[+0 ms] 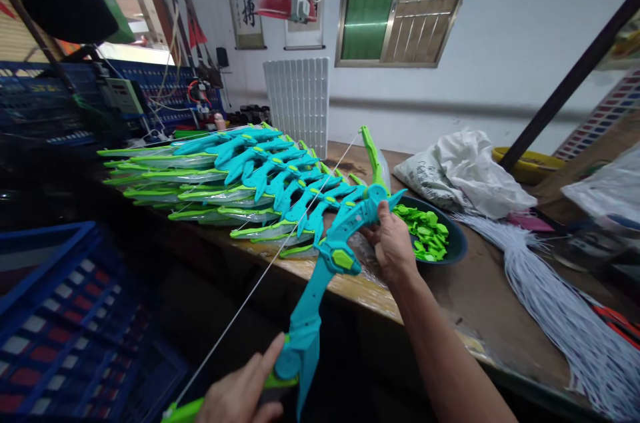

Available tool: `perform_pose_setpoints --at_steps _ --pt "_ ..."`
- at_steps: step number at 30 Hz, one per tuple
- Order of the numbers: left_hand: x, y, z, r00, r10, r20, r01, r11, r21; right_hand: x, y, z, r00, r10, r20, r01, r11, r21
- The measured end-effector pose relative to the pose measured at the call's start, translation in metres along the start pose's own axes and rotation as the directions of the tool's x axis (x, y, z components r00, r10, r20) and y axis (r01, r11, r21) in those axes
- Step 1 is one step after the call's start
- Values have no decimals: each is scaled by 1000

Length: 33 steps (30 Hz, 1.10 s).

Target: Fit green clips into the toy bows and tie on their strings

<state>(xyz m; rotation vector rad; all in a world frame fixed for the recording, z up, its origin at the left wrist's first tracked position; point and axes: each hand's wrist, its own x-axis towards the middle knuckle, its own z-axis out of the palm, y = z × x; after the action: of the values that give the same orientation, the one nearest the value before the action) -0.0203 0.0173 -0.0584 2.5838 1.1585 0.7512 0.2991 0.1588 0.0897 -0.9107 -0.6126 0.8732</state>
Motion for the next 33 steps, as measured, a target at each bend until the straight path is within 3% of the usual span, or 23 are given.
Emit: perform_pose_setpoints --at_steps 3,5,7,10,12,14,16,19,24,25,27,29,31,33 --pt "64 -16 -50 1000 -7 9 7 999 42 -19 14 -4 999 -50 14 51 996 -66" --pt "119 -24 -79 997 -64 52 57 990 131 -52 43 -8 998 -57 19 59 991 -118" --pt "177 -34 -97 979 -171 112 124 932 340 -95 86 -14 990 -29 135 61 968 -243" --pt "249 -55 -105 967 -204 155 120 896 427 -151 147 -27 945 -31 327 155 919 -363" --pt "283 -69 -101 957 -213 196 105 887 449 -171 171 -36 888 -170 427 372 812 -449" --pt "300 -76 -95 950 -222 222 99 883 459 -177 177 -43 801 -290 524 558 679 -477" --pt "300 -74 -92 949 -229 216 106 879 464 -176 175 -50 729 -335 597 654 599 -462" --pt "275 -62 -96 964 -220 147 122 864 488 -169 173 -62 666 -302 682 706 549 -447" --pt "193 -62 -139 984 -155 87 85 843 531 -157 182 -64 528 -261 808 789 502 -354" --pt "174 -62 -150 985 -152 83 86 844 530 -158 180 -59 528 -247 813 780 520 -349" --pt "142 -63 -167 989 -136 62 85 854 514 -161 171 -47 578 -200 791 726 569 -387" --pt "130 -65 -172 995 -98 16 78 869 489 -164 162 -33 631 -152 761 672 598 -437" --pt "141 -63 -162 999 -39 -13 41 890 454 -166 158 -22 646 -123 754 657 591 -467" --pt "170 -55 -140 1000 17 -11 -11 907 420 -168 162 -18 621 -128 774 697 542 -469"
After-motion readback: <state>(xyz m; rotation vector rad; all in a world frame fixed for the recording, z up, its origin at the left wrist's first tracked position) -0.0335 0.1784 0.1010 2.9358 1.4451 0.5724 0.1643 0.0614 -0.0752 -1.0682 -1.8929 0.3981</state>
